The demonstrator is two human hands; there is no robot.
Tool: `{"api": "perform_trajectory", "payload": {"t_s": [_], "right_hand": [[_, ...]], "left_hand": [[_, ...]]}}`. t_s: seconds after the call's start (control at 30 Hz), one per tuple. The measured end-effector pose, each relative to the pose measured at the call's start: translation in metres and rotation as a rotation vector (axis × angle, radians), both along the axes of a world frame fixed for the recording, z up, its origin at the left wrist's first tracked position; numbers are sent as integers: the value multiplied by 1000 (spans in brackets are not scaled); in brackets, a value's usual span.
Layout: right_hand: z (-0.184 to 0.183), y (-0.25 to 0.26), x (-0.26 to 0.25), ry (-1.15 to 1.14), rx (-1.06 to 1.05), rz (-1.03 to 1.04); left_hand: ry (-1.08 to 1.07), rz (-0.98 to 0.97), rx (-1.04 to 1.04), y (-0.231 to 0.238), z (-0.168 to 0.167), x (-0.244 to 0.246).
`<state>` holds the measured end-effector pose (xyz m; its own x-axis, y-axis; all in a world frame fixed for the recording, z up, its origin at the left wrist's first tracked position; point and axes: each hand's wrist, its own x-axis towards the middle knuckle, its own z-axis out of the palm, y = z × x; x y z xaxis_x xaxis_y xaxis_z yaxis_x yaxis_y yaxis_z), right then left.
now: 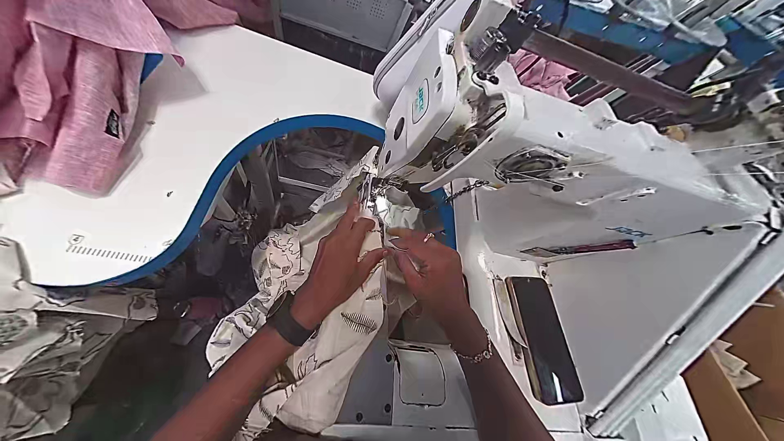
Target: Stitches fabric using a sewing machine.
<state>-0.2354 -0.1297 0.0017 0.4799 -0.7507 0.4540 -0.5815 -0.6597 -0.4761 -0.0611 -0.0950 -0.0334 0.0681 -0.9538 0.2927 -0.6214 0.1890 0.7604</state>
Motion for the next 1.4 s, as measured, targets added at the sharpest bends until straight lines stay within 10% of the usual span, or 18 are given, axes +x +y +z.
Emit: {"api": "perform_trajectory", "payload": {"t_s": [0.4, 0.67, 0.87, 1.2, 1.4], "right_hand": [[-4, -2, -2, 13, 149, 92], [-13, -5, 22, -392, 555, 88], [-14, 6, 37, -156, 167, -97], [-12, -3, 33, -359, 444, -76], [-3, 5, 55, 69, -9, -229]], "left_hand": [[-294, -130, -114, -5, 0, 8], [-8, -117, -148, -3, -3, 5], [-16, -140, -176, -5, -2, 3], [-24, -74, -175, -11, -2, -5], [81, -30, -174, -24, -7, -7]]}}
